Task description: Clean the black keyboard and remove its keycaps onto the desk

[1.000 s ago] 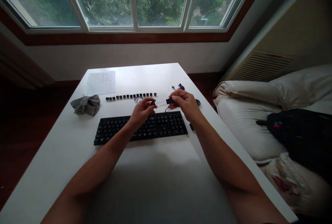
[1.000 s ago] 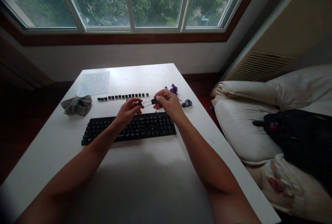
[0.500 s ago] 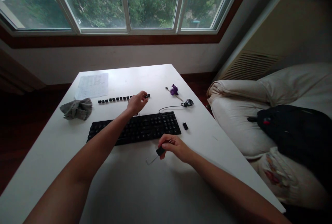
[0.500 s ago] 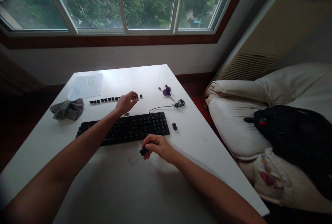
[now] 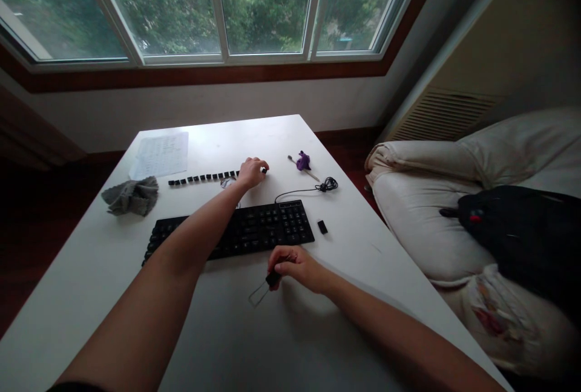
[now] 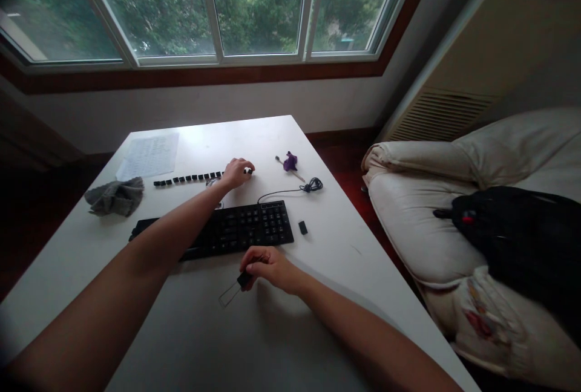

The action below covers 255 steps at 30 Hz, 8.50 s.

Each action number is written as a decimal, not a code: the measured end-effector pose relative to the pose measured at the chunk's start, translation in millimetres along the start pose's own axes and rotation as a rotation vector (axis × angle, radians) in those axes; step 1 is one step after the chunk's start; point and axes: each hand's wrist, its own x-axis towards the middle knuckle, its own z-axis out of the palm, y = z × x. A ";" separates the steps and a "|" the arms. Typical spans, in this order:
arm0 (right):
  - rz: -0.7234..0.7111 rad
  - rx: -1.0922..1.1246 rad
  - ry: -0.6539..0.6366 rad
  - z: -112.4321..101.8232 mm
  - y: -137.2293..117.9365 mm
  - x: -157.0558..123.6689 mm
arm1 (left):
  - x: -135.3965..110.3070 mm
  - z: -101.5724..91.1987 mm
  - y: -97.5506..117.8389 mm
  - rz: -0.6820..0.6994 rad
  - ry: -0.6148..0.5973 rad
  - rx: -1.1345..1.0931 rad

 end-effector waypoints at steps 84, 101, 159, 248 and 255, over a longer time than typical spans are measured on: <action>-0.461 -0.535 0.153 151.3 -8.3 249.8 | -358.7 -93.3 -121.5 -0.460 0.456 -0.308; -0.365 -1.377 0.233 201.1 -21.1 273.0 | -353.2 -97.5 -142.6 -0.381 0.397 -0.344; -0.667 -0.788 0.002 160.9 33.8 145.7 | -351.5 -106.3 -111.4 -0.312 0.414 -0.946; -0.806 -1.097 -0.249 162.8 51.0 145.7 | -246.1 -97.6 -243.5 -0.565 0.498 0.050; -0.800 -1.106 -0.259 164.0 47.5 144.4 | -246.7 -97.4 -243.1 -0.555 0.493 0.049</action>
